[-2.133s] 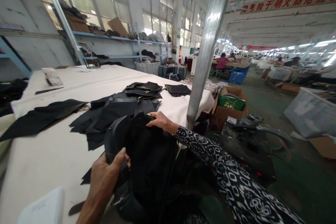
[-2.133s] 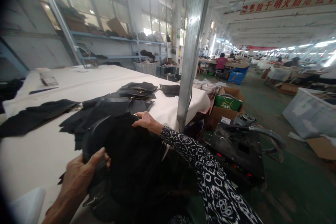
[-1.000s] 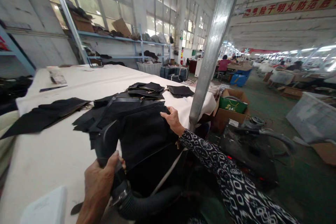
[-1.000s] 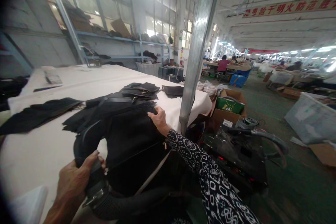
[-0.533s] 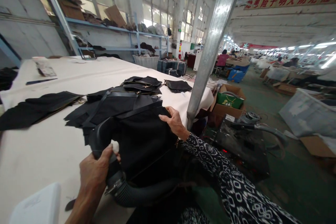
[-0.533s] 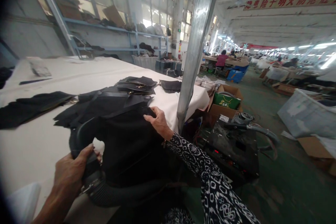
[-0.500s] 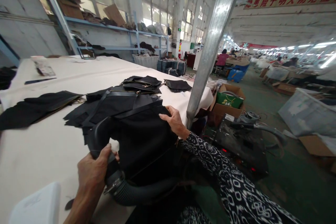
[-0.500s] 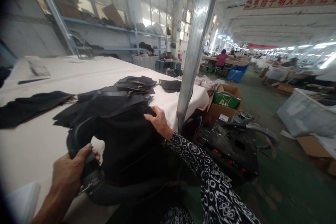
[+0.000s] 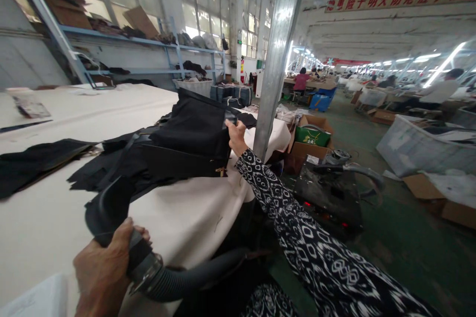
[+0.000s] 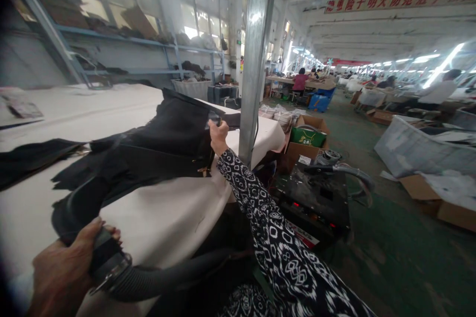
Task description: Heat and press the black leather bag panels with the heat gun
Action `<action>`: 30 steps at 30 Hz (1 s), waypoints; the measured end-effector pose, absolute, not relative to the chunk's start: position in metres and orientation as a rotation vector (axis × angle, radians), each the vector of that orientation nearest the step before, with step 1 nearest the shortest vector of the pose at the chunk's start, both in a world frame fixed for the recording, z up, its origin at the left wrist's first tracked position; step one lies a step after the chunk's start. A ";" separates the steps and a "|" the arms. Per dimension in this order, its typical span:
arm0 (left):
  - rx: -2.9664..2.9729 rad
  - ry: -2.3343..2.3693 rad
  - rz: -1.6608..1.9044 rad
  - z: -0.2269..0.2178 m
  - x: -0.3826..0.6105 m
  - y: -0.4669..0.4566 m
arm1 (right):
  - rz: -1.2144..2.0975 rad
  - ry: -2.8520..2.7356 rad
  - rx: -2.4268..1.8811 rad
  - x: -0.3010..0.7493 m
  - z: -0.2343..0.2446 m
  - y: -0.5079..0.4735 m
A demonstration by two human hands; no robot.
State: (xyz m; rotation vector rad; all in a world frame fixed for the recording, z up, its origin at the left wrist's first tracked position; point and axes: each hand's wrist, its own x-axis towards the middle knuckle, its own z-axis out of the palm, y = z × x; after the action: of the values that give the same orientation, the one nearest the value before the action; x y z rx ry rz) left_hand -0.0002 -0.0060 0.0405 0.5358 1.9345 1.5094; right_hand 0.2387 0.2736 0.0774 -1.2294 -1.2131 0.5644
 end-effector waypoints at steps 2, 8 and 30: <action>0.471 1.935 1.468 0.051 0.007 -0.009 | 0.532 -1.366 -1.287 0.234 0.055 0.262; 0.443 1.878 1.461 0.056 0.016 -0.013 | 0.389 -1.947 -1.172 0.241 -0.008 0.205; 0.750 1.880 1.194 0.041 0.026 -0.008 | 0.964 -1.751 -0.940 0.220 0.015 0.253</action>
State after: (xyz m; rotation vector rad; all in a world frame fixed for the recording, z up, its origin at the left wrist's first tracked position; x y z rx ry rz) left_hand 0.0265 -0.0084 0.0413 0.7503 1.8805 1.1938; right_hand 0.2202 0.2526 0.0153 -0.9403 -1.7512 0.9641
